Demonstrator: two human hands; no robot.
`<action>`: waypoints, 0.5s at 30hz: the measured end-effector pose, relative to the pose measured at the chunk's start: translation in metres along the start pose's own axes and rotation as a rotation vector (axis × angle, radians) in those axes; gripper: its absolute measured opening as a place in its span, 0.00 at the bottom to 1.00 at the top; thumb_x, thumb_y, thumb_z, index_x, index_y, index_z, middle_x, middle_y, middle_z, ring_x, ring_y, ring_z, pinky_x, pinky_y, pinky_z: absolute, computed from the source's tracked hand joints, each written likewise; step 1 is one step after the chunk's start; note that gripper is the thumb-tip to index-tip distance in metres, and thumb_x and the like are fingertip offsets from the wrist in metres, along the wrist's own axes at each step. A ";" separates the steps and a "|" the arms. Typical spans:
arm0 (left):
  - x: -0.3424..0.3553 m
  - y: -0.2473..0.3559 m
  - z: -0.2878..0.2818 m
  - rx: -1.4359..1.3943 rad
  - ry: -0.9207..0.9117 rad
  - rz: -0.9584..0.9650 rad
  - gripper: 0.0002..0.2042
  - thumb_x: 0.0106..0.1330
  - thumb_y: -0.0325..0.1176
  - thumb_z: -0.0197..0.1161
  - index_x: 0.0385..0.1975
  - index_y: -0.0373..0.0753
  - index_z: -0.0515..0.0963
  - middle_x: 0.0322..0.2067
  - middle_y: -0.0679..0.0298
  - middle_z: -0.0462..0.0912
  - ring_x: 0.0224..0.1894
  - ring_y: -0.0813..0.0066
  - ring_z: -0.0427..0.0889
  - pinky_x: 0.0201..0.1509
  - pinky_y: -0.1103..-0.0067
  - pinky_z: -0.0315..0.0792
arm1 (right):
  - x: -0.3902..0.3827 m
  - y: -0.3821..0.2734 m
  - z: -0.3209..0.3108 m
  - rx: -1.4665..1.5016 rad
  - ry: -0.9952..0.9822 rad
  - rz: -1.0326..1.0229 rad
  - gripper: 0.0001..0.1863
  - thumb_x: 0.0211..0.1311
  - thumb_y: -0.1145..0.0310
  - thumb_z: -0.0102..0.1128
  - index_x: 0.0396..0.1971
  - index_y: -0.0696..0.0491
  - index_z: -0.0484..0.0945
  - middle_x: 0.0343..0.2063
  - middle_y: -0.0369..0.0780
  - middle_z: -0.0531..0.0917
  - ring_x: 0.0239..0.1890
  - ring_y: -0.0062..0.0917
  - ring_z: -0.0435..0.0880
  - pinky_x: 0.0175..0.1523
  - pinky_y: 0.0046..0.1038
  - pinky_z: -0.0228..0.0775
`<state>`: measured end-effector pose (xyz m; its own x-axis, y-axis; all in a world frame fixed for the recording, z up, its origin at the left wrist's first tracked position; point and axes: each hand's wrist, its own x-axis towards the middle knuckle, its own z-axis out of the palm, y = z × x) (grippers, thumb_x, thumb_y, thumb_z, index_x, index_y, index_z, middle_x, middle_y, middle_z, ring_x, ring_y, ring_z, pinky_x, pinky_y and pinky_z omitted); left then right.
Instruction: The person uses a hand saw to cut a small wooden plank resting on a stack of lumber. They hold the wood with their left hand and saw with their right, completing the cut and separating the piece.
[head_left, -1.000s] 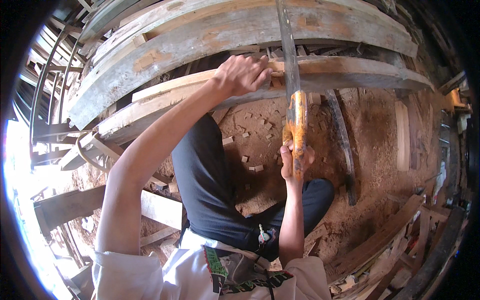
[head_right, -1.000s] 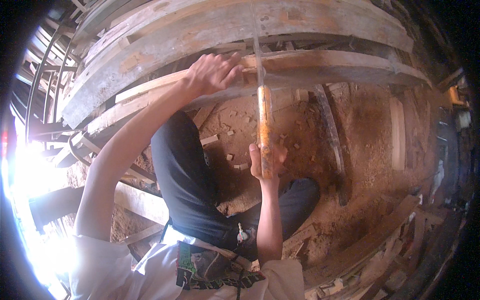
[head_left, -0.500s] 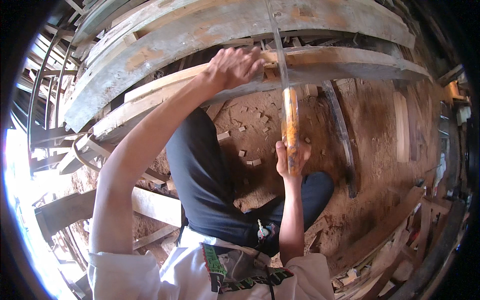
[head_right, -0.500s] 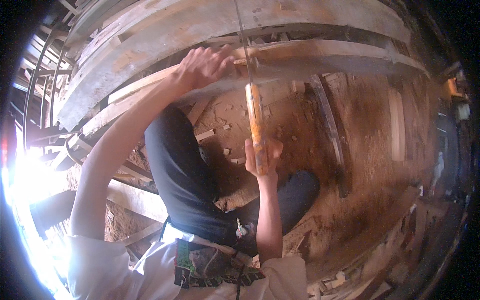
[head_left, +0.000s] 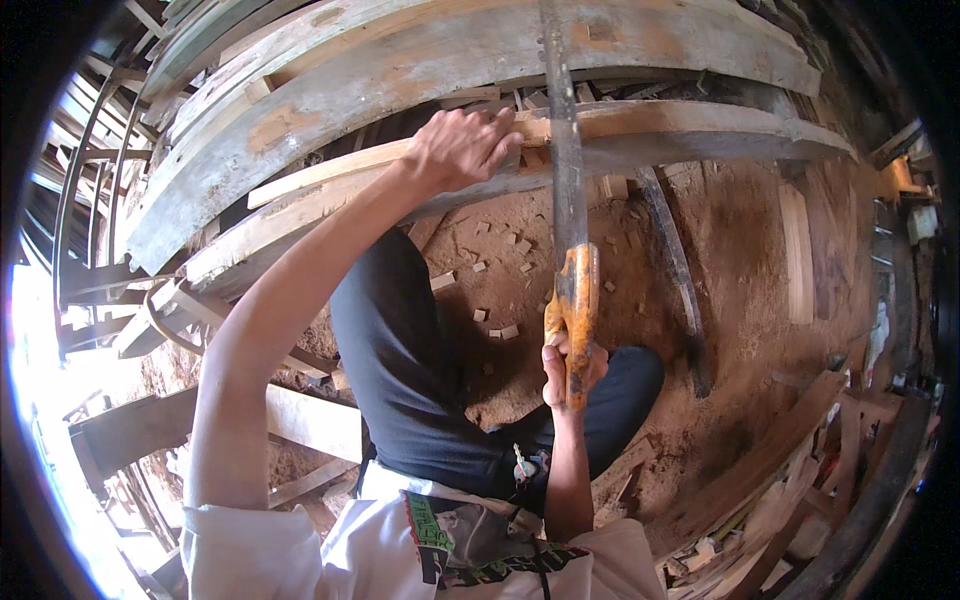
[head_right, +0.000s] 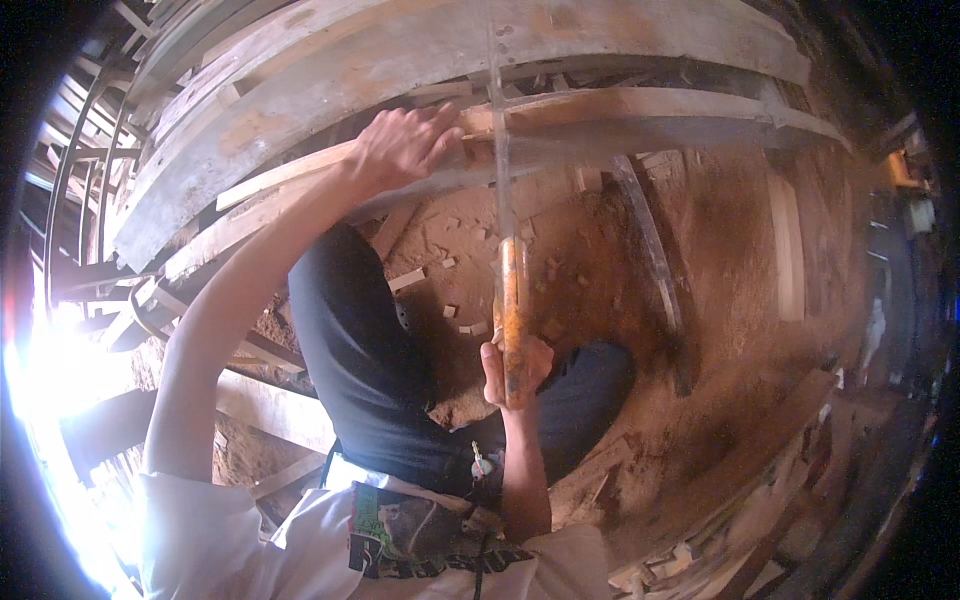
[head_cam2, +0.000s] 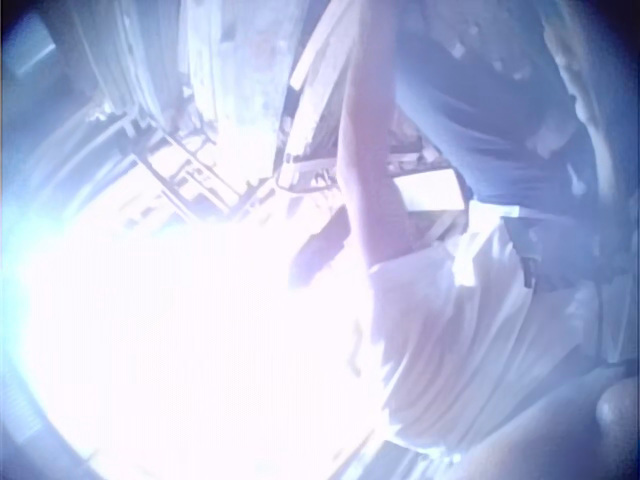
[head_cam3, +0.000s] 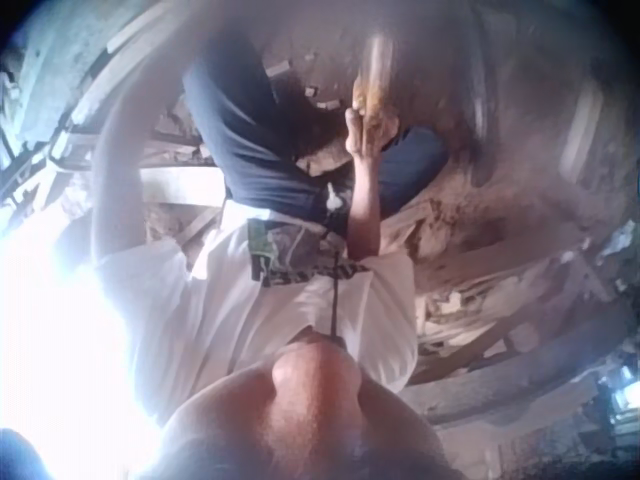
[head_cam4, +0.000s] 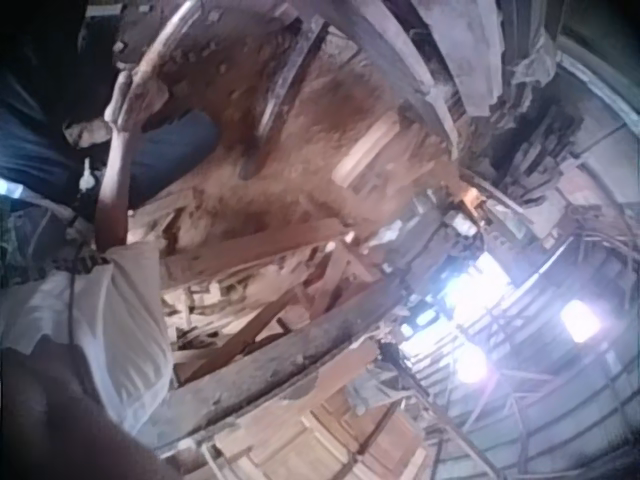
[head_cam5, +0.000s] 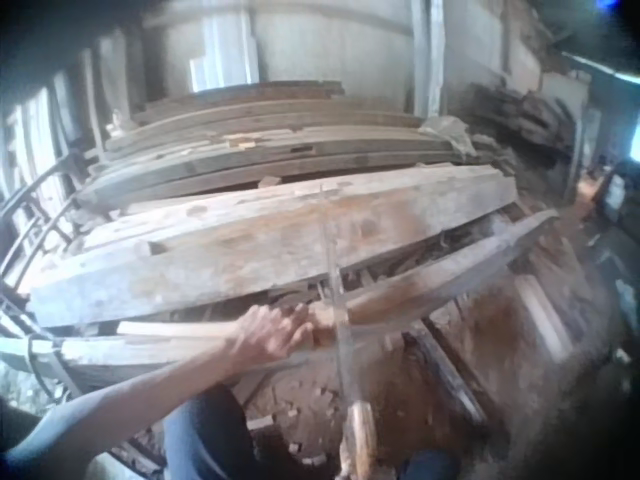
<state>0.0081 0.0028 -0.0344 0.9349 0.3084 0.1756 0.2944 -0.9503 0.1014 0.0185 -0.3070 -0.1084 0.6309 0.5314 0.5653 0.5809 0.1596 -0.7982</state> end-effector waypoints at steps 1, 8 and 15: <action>0.000 -0.001 0.002 0.010 -0.006 0.002 0.26 0.74 0.52 0.39 0.54 0.35 0.69 0.30 0.46 0.82 0.30 0.49 0.83 0.33 0.60 0.78 | 0.000 0.000 0.002 -0.010 -0.001 -0.022 0.10 0.56 0.67 0.59 0.20 0.54 0.74 0.14 0.38 0.75 0.17 0.33 0.76 0.25 0.31 0.67; 0.001 -0.003 0.006 -0.037 0.056 0.050 0.26 0.74 0.52 0.38 0.52 0.33 0.68 0.25 0.47 0.82 0.27 0.49 0.83 0.31 0.60 0.78 | 0.015 0.018 0.008 -0.066 0.011 -0.022 0.09 0.57 0.67 0.58 0.22 0.54 0.73 0.16 0.37 0.77 0.17 0.31 0.76 0.27 0.29 0.68; 0.000 -0.001 0.003 0.037 -0.019 -0.007 0.26 0.74 0.50 0.43 0.56 0.32 0.70 0.26 0.47 0.82 0.27 0.51 0.81 0.32 0.62 0.76 | 0.024 0.040 0.018 0.154 0.005 -0.017 0.08 0.55 0.73 0.58 0.21 0.56 0.69 0.14 0.39 0.74 0.15 0.24 0.73 0.26 0.25 0.66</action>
<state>0.0086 0.0032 -0.0373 0.9363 0.3148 0.1560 0.3080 -0.9491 0.0663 0.0469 -0.2728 -0.1305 0.6243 0.5232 0.5802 0.5063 0.2947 -0.8105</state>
